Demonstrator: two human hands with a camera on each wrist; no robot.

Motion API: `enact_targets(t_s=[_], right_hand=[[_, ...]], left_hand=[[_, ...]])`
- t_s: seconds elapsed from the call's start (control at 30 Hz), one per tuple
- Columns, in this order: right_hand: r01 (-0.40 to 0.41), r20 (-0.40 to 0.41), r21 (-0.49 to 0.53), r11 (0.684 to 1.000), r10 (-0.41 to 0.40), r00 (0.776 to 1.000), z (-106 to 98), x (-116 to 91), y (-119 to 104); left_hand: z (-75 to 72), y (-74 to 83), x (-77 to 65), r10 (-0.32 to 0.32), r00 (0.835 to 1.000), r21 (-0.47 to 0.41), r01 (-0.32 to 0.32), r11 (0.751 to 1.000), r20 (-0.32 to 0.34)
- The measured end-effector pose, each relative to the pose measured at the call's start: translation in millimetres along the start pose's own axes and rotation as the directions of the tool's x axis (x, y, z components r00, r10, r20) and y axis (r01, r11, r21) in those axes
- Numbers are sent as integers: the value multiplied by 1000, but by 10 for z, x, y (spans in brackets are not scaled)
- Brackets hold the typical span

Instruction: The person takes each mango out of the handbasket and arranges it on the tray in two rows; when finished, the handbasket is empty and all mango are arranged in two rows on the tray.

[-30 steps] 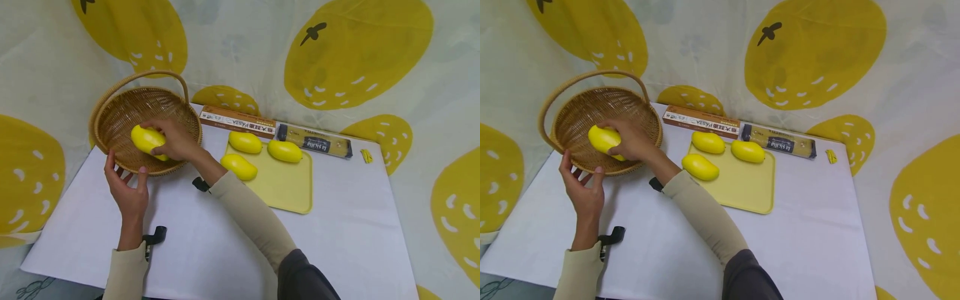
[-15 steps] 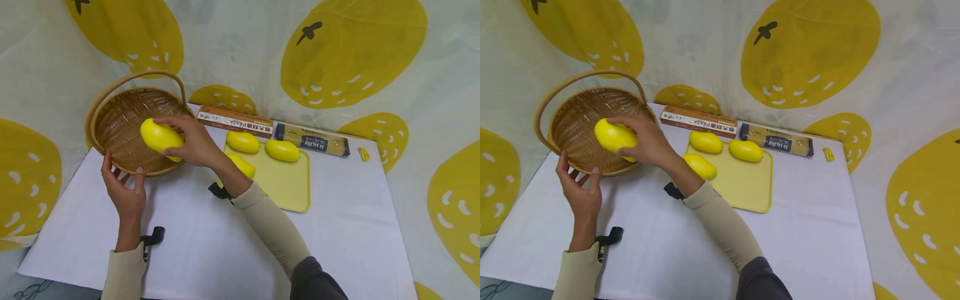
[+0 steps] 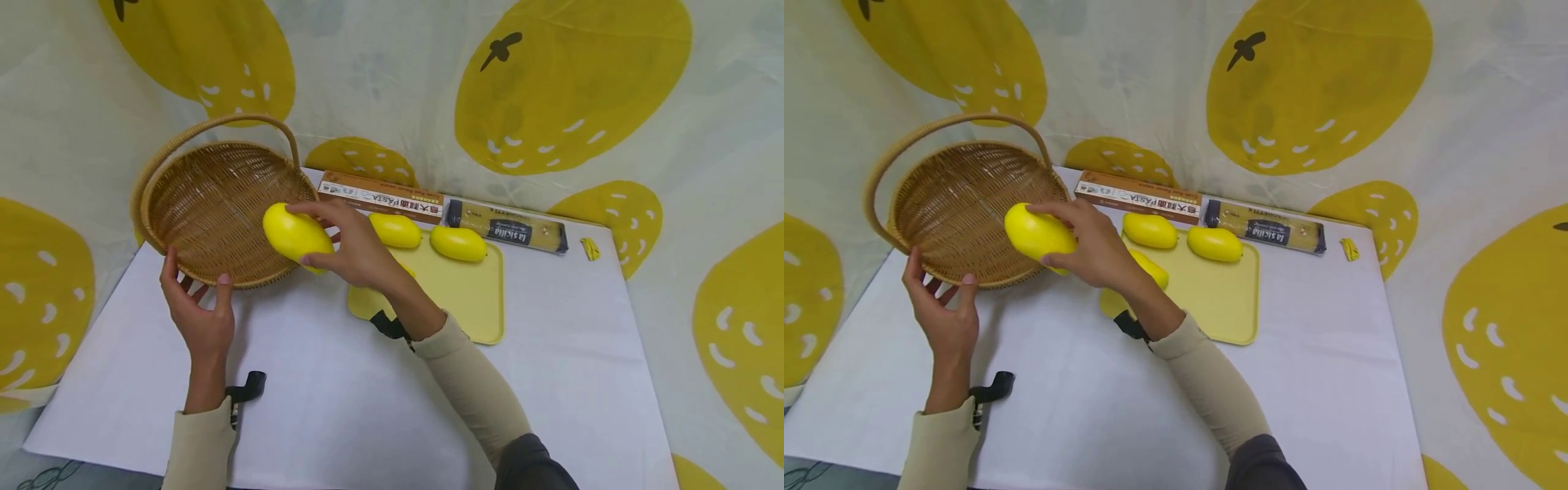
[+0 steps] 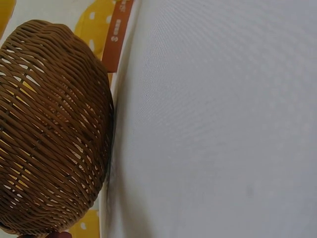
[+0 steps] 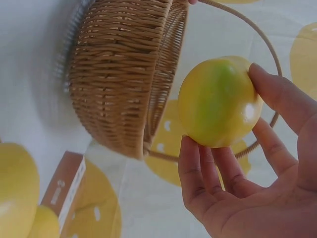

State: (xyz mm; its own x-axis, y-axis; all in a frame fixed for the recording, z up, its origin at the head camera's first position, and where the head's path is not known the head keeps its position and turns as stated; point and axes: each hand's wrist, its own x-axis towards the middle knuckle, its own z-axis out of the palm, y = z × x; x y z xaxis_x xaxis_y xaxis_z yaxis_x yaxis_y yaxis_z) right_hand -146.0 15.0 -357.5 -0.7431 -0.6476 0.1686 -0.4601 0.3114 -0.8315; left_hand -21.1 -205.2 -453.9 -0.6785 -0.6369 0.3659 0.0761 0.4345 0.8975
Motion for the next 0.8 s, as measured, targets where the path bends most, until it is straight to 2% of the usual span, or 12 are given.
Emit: enact_targets(t_s=[0.37,0.53,0.8], right_hand=[[-76,-68,44,996,79,995,-358,-378,155],[-130,-107,87,988,139,985,-543,-522,252],[-192,-178,75,979,203,963,-833,-786,414]], left_hand=[[0,-15,-8,-2,1000,-13,2,1000,-6],[2,-3,-15,-8,1000,-9,8,1000,-1],[5,4,-7,-14,1000,-16,14,1000,-7]])
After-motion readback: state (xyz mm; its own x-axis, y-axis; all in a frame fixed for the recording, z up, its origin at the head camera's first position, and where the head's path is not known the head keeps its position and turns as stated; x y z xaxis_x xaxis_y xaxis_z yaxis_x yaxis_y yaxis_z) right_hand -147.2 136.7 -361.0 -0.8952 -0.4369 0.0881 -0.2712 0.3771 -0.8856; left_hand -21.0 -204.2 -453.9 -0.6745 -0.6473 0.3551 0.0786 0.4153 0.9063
